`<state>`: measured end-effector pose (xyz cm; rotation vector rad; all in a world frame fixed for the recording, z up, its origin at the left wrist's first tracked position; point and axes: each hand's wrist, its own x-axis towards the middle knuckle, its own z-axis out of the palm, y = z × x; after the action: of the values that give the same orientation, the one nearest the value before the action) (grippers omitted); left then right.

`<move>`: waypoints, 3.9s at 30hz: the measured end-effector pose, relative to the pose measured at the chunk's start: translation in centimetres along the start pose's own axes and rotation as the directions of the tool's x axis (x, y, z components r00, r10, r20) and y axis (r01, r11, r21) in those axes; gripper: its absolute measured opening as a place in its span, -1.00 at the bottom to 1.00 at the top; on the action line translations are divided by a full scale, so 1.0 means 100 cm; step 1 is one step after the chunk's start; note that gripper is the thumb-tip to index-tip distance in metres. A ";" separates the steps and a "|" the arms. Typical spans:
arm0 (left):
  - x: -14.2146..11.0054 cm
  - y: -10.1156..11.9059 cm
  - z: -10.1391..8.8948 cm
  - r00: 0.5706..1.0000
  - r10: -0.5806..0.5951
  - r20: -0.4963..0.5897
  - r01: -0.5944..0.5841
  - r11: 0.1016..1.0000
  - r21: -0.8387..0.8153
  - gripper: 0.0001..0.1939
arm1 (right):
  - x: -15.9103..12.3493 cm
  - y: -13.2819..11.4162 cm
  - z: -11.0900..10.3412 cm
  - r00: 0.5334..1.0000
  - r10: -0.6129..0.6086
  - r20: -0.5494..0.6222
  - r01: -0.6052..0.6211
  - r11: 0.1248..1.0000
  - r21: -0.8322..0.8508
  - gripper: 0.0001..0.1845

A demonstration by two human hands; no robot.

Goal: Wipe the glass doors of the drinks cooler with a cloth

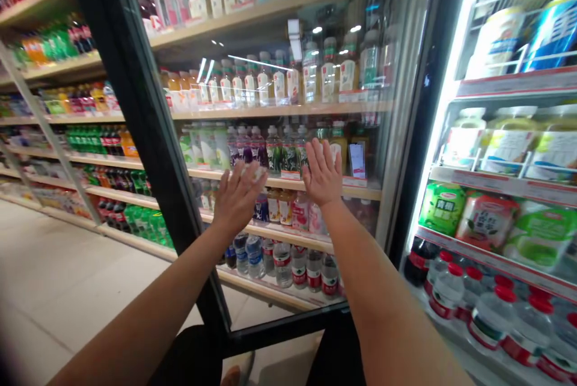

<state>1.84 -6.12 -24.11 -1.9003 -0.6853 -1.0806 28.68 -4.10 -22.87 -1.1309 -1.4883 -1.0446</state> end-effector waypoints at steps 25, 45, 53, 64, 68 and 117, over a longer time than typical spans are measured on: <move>-0.019 0.021 0.004 0.989 0.117 0.088 -0.113 0.992 -0.057 -0.37 | -0.003 0.002 -0.004 1.000 0.023 0.003 -0.023 1.000 -0.006 -0.33; -0.011 -0.007 -0.004 0.984 -0.151 -0.094 0.149 0.988 -0.028 -0.33 | -0.002 0.002 0.001 0.997 -0.026 -0.078 0.021 0.998 -0.064 -0.33; -0.070 0.040 0.013 0.983 0.180 0.035 -0.175 0.979 -0.102 -0.41 | 0.000 0.000 -0.003 0.999 0.030 0.036 -0.030 1.000 -0.009 -0.31; -0.045 0.027 0.010 0.996 -0.079 -0.047 0.073 0.989 -0.130 -0.27 | 0.002 -0.005 -0.005 0.997 0.058 0.054 -0.055 0.997 -0.050 -0.33; -0.048 0.028 0.014 0.999 -0.010 0.045 0.017 0.986 -0.164 -0.30 | 0.002 -0.006 -0.005 0.998 0.050 0.044 -0.048 0.997 -0.062 -0.33; 0.025 0.002 -0.005 0.984 -0.133 -0.118 0.129 0.991 -0.042 -0.39 | 0.003 -0.011 -0.011 0.993 0.090 0.080 -0.085 0.994 -0.064 -0.33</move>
<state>3.00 -6.48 -21.92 -1.8221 -0.7356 -1.2860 27.77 -5.35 -22.49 -1.2843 -1.4658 -0.9988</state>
